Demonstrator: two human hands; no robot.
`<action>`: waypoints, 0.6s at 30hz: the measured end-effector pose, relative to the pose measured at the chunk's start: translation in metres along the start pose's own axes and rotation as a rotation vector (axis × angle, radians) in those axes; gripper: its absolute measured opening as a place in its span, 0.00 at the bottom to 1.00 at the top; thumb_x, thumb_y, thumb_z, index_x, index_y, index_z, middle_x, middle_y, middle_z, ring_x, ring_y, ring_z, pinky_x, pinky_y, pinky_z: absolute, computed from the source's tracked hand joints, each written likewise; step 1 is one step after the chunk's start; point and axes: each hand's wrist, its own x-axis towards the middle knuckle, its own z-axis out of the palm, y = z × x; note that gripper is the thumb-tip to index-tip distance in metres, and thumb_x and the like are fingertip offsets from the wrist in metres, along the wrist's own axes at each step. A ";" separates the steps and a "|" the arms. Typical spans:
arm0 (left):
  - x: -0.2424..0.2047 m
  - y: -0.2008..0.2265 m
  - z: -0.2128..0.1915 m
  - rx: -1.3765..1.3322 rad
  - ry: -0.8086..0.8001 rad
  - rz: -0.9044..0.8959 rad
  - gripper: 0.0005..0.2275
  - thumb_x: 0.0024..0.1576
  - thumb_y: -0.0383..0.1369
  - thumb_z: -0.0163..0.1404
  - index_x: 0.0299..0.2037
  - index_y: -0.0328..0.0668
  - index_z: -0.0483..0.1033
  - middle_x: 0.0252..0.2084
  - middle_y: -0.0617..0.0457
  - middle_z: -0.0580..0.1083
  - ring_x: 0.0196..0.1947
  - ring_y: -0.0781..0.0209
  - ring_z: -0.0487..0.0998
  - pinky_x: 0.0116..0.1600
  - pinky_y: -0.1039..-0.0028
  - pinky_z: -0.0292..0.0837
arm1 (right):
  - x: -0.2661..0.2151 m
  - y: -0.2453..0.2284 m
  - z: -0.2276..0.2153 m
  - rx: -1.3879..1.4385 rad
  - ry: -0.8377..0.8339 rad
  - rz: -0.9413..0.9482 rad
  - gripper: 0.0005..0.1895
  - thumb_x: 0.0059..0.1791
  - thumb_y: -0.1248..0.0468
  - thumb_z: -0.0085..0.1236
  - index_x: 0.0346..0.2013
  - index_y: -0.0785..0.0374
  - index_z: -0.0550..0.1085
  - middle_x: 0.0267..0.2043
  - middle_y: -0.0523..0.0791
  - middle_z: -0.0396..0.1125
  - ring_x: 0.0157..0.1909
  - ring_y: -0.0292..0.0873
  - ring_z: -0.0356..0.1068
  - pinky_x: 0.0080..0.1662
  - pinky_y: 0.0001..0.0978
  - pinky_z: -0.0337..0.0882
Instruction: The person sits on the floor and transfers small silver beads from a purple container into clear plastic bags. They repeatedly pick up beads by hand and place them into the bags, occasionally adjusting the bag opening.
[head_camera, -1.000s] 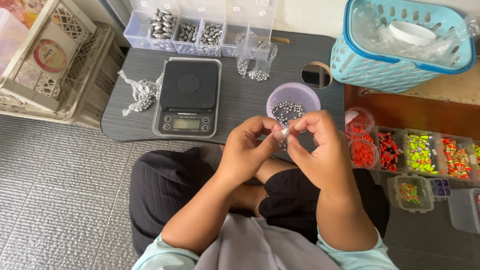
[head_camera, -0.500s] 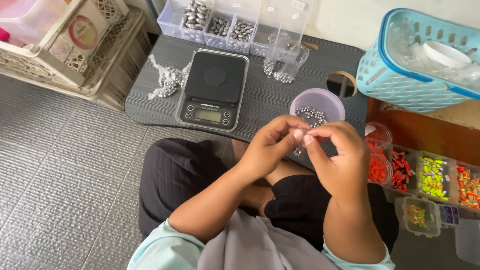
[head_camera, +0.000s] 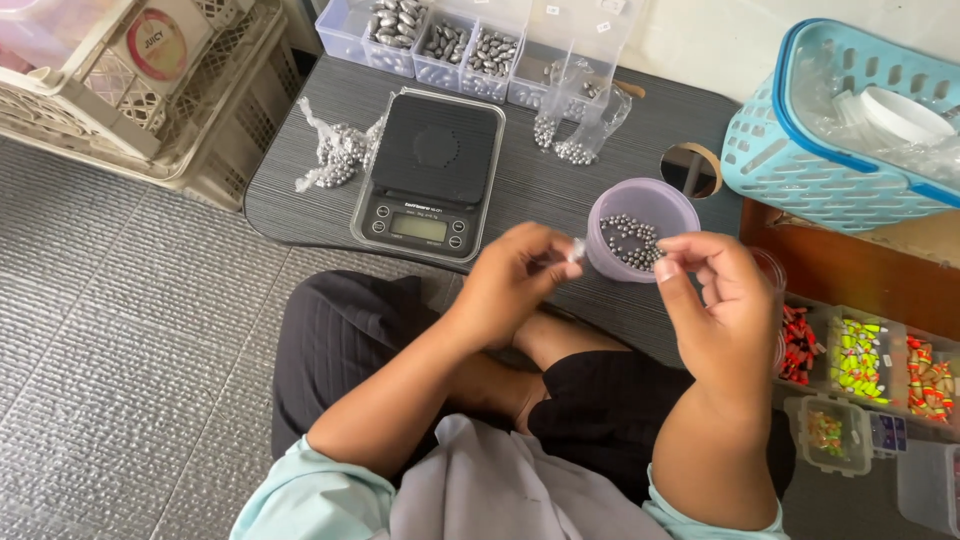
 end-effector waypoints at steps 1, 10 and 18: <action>0.005 -0.003 -0.008 0.000 0.001 -0.002 0.07 0.54 0.33 0.61 0.38 0.43 0.79 0.32 0.48 0.76 0.37 0.47 0.80 0.45 0.61 0.75 | 0.000 -0.002 -0.002 0.001 -0.002 0.001 0.06 0.53 0.75 0.57 0.45 0.69 0.76 0.34 0.47 0.69 0.41 0.36 0.69 0.48 0.32 0.72; 0.016 0.005 -0.032 -0.057 0.054 -0.297 0.02 0.61 0.31 0.52 0.37 0.48 0.76 0.37 0.62 0.76 0.38 0.71 0.76 0.47 0.78 0.71 | 0.005 -0.008 -0.004 -0.095 -0.031 0.166 0.06 0.55 0.70 0.53 0.47 0.67 0.73 0.47 0.47 0.70 0.47 0.38 0.69 0.53 0.27 0.71; 0.017 -0.006 0.004 -0.032 0.051 -0.237 0.09 0.56 0.35 0.60 0.39 0.38 0.76 0.37 0.48 0.75 0.46 0.54 0.81 0.51 0.68 0.80 | 0.013 -0.004 0.013 -0.203 -0.064 -0.034 0.07 0.47 0.73 0.64 0.38 0.61 0.80 0.28 0.44 0.71 0.34 0.40 0.73 0.42 0.34 0.75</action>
